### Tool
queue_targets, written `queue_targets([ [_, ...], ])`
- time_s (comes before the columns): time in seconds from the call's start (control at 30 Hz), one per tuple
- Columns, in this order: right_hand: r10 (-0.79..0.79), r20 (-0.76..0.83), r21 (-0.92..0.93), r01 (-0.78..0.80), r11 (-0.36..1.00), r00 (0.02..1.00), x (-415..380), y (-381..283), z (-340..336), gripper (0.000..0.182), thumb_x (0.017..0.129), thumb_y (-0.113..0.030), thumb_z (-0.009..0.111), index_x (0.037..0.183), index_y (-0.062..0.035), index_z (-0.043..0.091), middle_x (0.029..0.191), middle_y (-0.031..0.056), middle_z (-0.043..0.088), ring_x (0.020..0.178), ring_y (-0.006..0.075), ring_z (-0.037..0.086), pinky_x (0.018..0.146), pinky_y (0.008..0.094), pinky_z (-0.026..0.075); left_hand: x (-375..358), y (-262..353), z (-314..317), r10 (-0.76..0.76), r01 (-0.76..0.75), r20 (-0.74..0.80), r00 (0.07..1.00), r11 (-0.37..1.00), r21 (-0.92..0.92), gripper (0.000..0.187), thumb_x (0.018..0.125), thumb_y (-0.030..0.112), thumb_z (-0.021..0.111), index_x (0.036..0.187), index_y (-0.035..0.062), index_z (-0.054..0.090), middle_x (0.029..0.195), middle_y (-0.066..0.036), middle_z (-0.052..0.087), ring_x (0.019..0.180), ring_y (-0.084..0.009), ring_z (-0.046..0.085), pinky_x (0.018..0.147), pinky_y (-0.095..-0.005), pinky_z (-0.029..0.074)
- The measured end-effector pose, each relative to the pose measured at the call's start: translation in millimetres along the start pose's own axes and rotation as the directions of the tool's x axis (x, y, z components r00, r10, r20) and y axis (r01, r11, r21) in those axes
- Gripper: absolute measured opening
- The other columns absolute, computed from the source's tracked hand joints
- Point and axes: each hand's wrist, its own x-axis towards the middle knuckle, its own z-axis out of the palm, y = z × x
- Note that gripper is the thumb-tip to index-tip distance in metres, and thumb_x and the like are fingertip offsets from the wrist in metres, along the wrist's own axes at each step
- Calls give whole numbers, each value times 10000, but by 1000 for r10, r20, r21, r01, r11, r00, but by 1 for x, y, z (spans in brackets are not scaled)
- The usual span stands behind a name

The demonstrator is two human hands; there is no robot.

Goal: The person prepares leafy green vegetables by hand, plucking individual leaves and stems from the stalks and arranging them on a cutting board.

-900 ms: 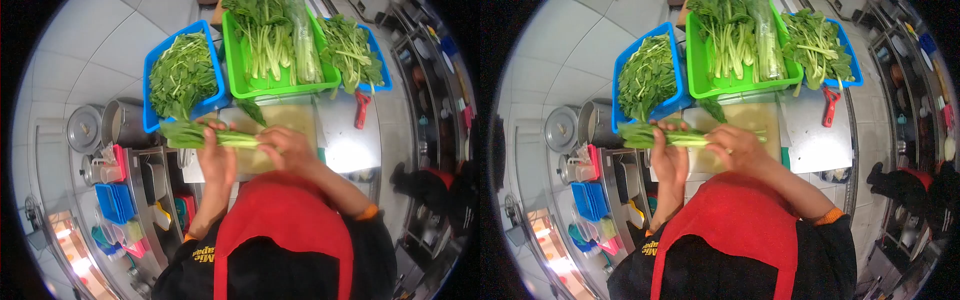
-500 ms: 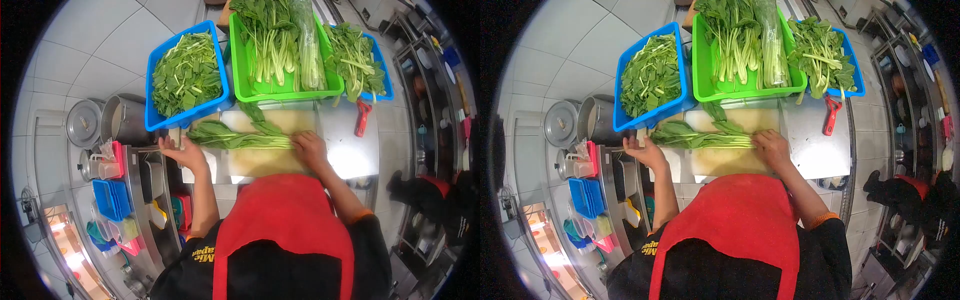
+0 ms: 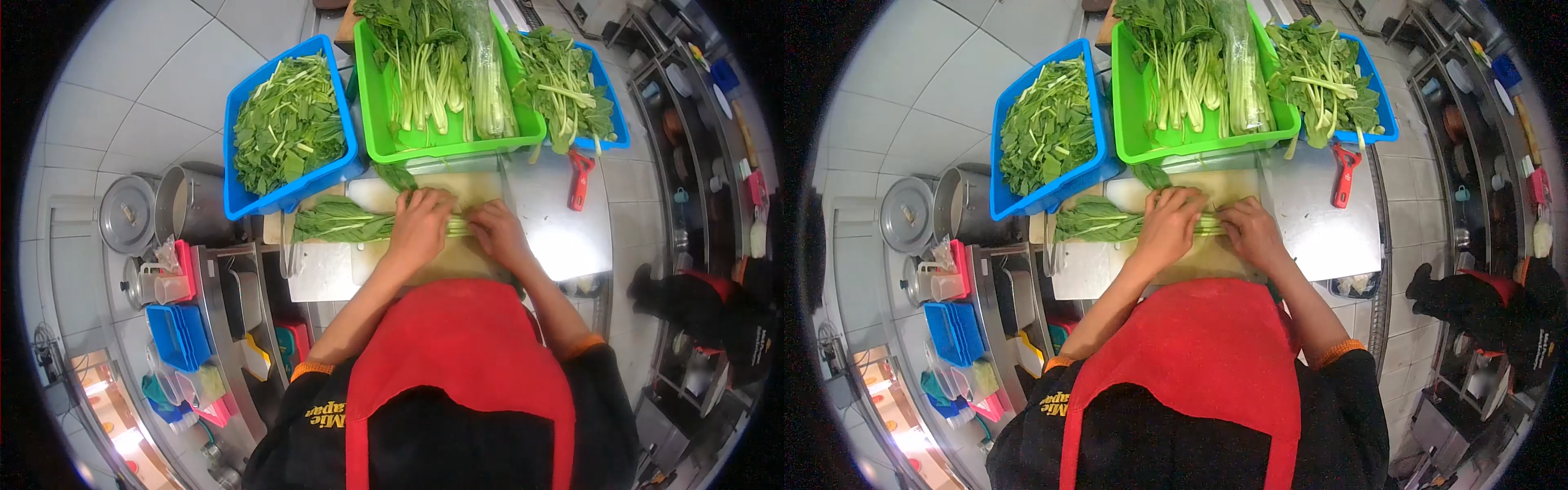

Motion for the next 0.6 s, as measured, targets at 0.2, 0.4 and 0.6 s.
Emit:
queue_targets([
  [0.2,140,12,69,-140,988,990,-2,4,-4,172,764,2,705,927,-51,697,958,101,669,914,316,604,809,392,504,13,-18,7,-98,92,60,993,991,102,264,882,125,610,1133,64,668,1152,-130,636,1116,-328,554,1011,-497,360],
  [0.4,254,49,83,-257,963,966,-5,-2,-5,175,771,1,691,937,-54,691,957,109,644,916,323,596,807,403,497,7,-12,9,-88,88,-27,996,996,9,302,879,141,624,1165,45,632,1126,-146,636,1087,-344,566,974,-428,414],
  [0.6,42,6,-138,-40,990,999,7,-20,-9,193,754,2,641,937,-43,685,1084,114,598,949,326,573,825,401,495,-14,-23,24,-36,37,44,998,999,-16,297,890,158,620,1170,60,634,1197,-137,588,1109,-337,541,975,-438,410],
])
